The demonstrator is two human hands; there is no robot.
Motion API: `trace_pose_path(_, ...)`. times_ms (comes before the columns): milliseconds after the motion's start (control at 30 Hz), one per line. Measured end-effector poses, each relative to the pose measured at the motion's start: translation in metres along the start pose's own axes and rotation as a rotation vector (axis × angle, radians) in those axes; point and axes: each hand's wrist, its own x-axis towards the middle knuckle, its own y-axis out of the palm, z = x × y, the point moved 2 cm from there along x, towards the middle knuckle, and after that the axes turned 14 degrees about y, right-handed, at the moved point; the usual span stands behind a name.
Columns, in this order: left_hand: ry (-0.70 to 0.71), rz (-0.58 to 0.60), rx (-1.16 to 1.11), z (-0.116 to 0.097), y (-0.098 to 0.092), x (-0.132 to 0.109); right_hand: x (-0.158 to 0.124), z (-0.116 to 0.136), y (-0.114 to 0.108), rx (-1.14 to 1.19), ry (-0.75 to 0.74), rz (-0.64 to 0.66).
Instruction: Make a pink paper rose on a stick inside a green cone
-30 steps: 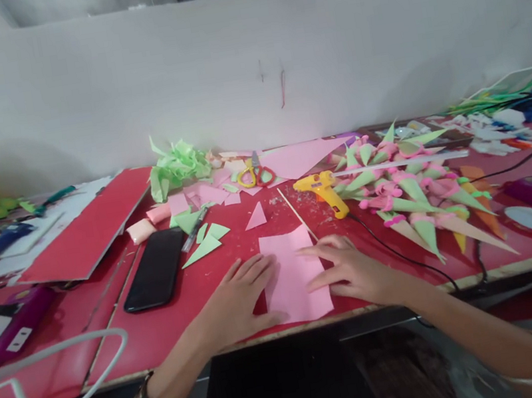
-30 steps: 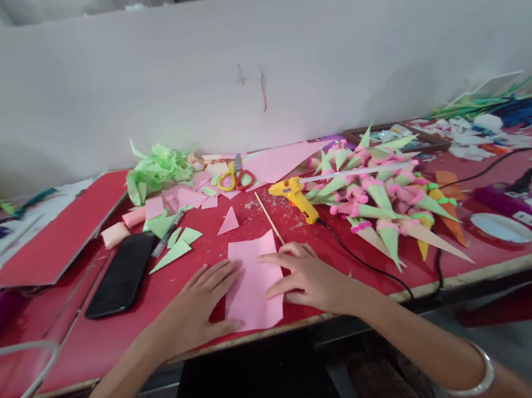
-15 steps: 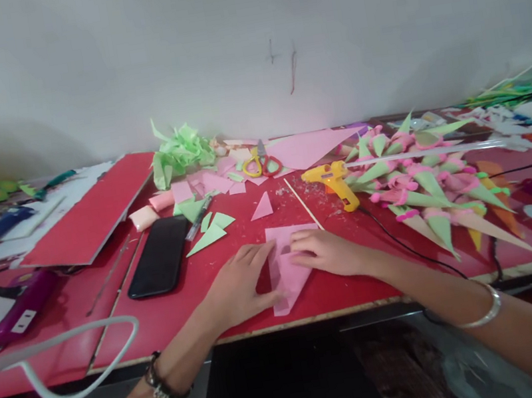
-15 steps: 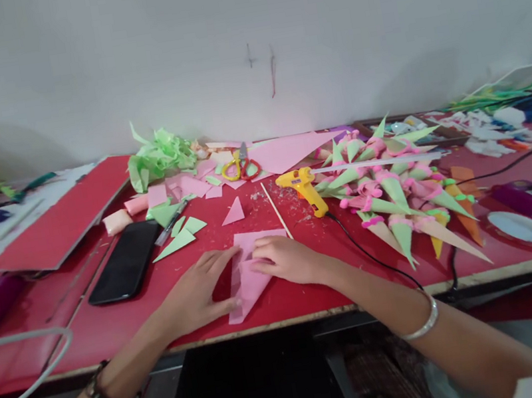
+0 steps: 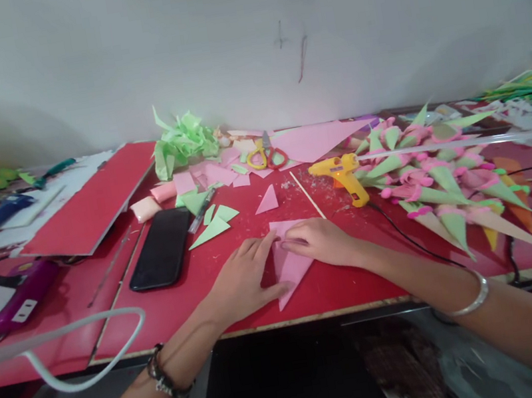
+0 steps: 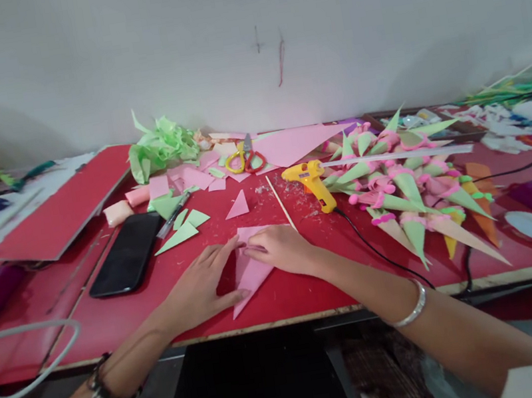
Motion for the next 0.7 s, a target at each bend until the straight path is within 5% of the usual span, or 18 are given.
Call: trace_pose_path(700,0.001,0.014,0.01,-0.0013,0.0006,-0.0005,-0.0017,0.0031,0.0058,-0.125,0.022,-0.096)
